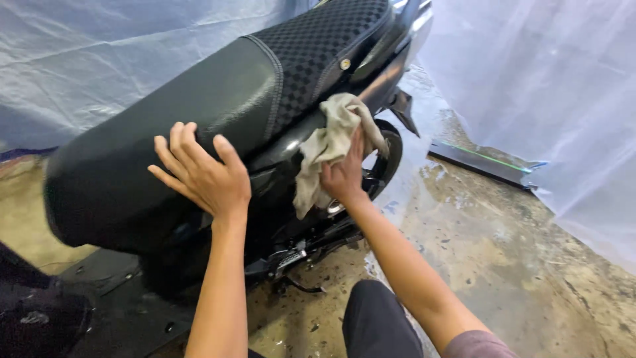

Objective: The person wipes the seat and body panels of a black scooter using a cloth. They clean the seat, side panels, and rear wheel area, occasionally adjusting the cloth to wipe different surfaces.

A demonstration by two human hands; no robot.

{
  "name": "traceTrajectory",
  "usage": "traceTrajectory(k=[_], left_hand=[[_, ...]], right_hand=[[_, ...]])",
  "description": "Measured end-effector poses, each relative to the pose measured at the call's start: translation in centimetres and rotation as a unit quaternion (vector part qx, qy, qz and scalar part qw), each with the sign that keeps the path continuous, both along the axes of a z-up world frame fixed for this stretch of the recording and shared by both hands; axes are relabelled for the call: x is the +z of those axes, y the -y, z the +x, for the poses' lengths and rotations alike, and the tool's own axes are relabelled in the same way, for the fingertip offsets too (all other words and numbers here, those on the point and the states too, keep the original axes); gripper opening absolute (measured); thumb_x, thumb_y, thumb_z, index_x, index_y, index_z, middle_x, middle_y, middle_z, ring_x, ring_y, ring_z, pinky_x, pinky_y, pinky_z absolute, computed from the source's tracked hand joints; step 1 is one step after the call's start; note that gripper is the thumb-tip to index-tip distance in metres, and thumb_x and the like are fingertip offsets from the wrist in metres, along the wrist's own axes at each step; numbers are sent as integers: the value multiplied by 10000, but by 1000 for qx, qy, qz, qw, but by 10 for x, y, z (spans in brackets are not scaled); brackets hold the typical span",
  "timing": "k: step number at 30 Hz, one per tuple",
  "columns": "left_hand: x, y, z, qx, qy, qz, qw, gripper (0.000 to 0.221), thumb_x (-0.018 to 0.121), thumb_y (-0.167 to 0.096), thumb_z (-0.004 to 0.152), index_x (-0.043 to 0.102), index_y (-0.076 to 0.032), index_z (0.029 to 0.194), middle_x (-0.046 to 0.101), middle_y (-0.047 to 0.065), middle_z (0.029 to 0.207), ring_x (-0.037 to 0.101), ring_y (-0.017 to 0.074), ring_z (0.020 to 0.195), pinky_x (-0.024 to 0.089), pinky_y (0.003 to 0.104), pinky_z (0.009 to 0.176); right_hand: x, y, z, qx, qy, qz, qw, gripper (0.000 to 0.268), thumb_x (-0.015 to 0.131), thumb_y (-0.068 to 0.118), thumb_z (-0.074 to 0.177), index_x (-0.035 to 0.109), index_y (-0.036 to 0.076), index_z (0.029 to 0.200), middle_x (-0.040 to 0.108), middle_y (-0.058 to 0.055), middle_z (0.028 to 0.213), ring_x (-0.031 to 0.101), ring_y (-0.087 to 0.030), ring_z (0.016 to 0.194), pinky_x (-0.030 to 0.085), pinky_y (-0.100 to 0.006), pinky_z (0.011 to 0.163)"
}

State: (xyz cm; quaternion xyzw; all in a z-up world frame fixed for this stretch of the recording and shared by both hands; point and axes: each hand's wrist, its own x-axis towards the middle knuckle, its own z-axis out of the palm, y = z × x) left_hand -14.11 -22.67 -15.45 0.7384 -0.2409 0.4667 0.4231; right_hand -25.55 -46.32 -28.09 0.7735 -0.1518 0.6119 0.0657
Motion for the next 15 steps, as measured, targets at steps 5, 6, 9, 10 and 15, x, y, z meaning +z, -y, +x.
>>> traceTrajectory(k=[5,6,9,10,15], left_hand=[[31,62,-52,-119,132,97,979,484,618,-353,935,630,-129,1364,567,106,1435,404,385,1413,198,636,1117],[31,74,-59,-143,170,125,967,501,565,-406,974,637,-124,1381,550,110,1502,398,371,1445,165,638,1151],[35,75,-61,-100,186,129,969,472,453,-429,1038,636,-178,1393,570,81,1489,480,335,1399,223,614,1139],[38,75,-58,-103,191,125,968,472,453,-429,1038,636,-178,1393,570,81,1489,480,335,1399,223,614,1139],[31,74,-53,-130,177,150,964,517,387,-434,1079,661,-134,1400,579,115,1511,465,364,1417,175,612,1137]], right_hand=[[30,-12,1,22,64,134,989,907,599,297,904,187,-111,1601,187,-358,1645,202,-503,1532,190,-514,1268],[41,-10,2,3,66,156,985,845,562,309,983,174,-91,1618,147,-318,1681,167,-472,1560,181,-513,1274],[70,37,1,-39,95,230,968,706,484,329,1096,198,-23,1638,149,-237,1704,183,-400,1570,228,-527,1256],[33,93,-2,-43,101,227,968,706,484,329,1096,198,-23,1638,149,-237,1704,183,-400,1570,228,-527,1256],[122,187,-31,-11,110,407,907,596,258,512,1020,593,21,973,640,-163,878,607,-291,768,493,-492,734]])
